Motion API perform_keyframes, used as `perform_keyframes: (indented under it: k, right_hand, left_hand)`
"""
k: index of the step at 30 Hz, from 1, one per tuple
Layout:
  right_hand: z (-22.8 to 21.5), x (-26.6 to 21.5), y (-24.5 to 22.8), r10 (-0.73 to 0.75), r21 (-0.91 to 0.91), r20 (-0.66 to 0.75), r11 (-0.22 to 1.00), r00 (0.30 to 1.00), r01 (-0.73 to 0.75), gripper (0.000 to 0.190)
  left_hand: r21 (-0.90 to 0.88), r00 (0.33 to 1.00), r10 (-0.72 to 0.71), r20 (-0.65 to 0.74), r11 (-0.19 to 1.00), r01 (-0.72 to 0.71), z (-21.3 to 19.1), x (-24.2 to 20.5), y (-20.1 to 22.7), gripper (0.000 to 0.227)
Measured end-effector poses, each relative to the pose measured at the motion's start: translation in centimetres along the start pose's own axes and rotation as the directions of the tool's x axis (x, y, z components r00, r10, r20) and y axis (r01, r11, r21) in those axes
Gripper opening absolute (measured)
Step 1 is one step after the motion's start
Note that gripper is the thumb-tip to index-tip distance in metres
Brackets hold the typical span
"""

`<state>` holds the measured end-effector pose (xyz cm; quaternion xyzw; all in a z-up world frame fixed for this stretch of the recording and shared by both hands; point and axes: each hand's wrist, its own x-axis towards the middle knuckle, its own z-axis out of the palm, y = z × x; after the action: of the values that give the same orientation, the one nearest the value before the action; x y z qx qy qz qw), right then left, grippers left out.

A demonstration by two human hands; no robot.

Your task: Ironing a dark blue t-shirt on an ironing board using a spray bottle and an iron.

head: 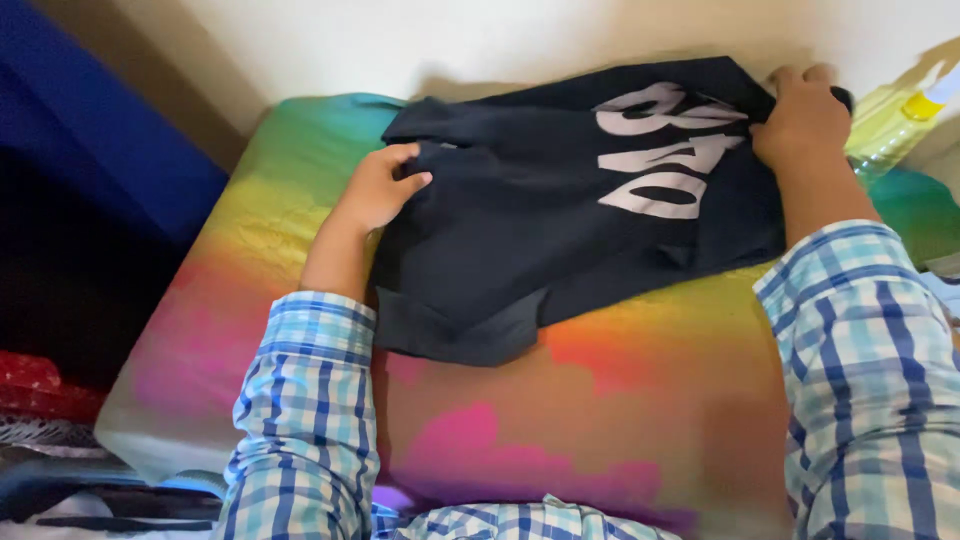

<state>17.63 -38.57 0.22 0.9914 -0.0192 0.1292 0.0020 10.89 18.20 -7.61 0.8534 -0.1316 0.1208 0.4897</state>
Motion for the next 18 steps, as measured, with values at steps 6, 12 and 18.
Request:
perform_keyframes:
  k: [6,12,18]
  right_hand:
    - [-5.5,-8.3,-11.5,-0.179,-0.194,-0.235,0.972,0.955,0.135,0.075]
    - [-7.8,-19.2,-19.7,-0.866,0.552,-0.16,0.319,0.474,0.77,0.045]
    - [-3.8,-22.2,-20.7,-0.851,0.482,-0.066,0.43,0.52,0.764,0.041]
  left_hand:
    - [0.417,0.992,-0.092,-0.09,0.901,0.122,-0.1,-1.3,2.6,0.068]
    - [0.396,0.905,-0.417,0.089,0.848,0.352,-1.2,-1.5,4.7,0.06]
    - [-0.074,0.982,-0.182,0.058,0.98,0.186,0.9,-0.9,1.6,0.037]
